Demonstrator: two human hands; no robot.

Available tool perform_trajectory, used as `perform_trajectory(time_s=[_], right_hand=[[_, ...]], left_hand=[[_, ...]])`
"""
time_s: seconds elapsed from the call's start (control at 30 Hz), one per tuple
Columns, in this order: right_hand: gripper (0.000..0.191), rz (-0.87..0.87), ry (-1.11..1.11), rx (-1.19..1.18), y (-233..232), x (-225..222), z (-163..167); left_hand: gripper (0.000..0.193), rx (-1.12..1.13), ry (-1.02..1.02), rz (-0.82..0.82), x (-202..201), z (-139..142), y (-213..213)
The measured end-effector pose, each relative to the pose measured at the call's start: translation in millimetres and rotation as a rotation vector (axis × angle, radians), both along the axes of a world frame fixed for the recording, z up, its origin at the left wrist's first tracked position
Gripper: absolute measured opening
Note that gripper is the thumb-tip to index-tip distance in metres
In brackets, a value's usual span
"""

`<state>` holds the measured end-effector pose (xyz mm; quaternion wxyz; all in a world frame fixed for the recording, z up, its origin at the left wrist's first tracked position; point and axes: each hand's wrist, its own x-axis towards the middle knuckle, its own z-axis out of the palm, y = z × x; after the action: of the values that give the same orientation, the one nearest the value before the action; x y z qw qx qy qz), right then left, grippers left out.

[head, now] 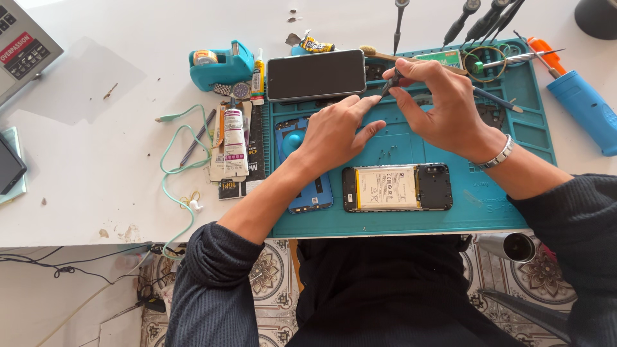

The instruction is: The person repairs a smartphone at a workbench. They use a screwdriver to unscrew components from the opened phone, lift out the battery, reposition the phone body, and continue unscrewing and adjusting small internal parts with the screwdriver and tweezers.

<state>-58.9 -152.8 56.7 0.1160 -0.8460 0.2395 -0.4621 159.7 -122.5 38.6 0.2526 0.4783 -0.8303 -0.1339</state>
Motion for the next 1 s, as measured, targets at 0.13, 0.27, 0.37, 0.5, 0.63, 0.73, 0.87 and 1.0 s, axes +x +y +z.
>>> perform_trajectory(time_s=[0.13,0.27,0.37,0.5,0.63,0.73,0.87,1.0], right_hand=[[0.039,-0.002,0.006,0.015,0.1,2.0,1.1],[0.038,0.011,0.004,0.008,-0.5,3.7,2.0],[0.037,-0.005,0.009,0.025,-0.8,4.3,2.0],[0.037,0.008,0.003,0.037,-2.2,5.0,2.1],[0.037,0.009,-0.003,0.055,-2.2,6.6,1.6],[0.037,0.012,-0.001,0.052,-2.4,6.5,2.1],[0.038,0.023,0.0,0.053,-2.1,6.8,2.0],[0.038,0.024,0.002,0.053,-2.9,6.3,1.5]], left_hand=[[0.051,0.003,-0.004,0.002,1.3,1.4,0.0],[0.05,0.029,0.001,0.011,1.8,2.5,-0.9],[0.049,0.029,0.007,0.013,3.0,2.0,-0.2],[0.048,0.03,0.017,0.007,3.6,1.3,-2.4],[0.047,0.032,0.039,0.007,4.5,1.1,-2.4],[0.047,0.041,0.053,0.011,4.1,1.0,-2.4],[0.047,0.057,0.062,0.014,3.8,1.5,-2.5],[0.047,0.077,0.081,0.022,3.6,1.9,-2.3]])
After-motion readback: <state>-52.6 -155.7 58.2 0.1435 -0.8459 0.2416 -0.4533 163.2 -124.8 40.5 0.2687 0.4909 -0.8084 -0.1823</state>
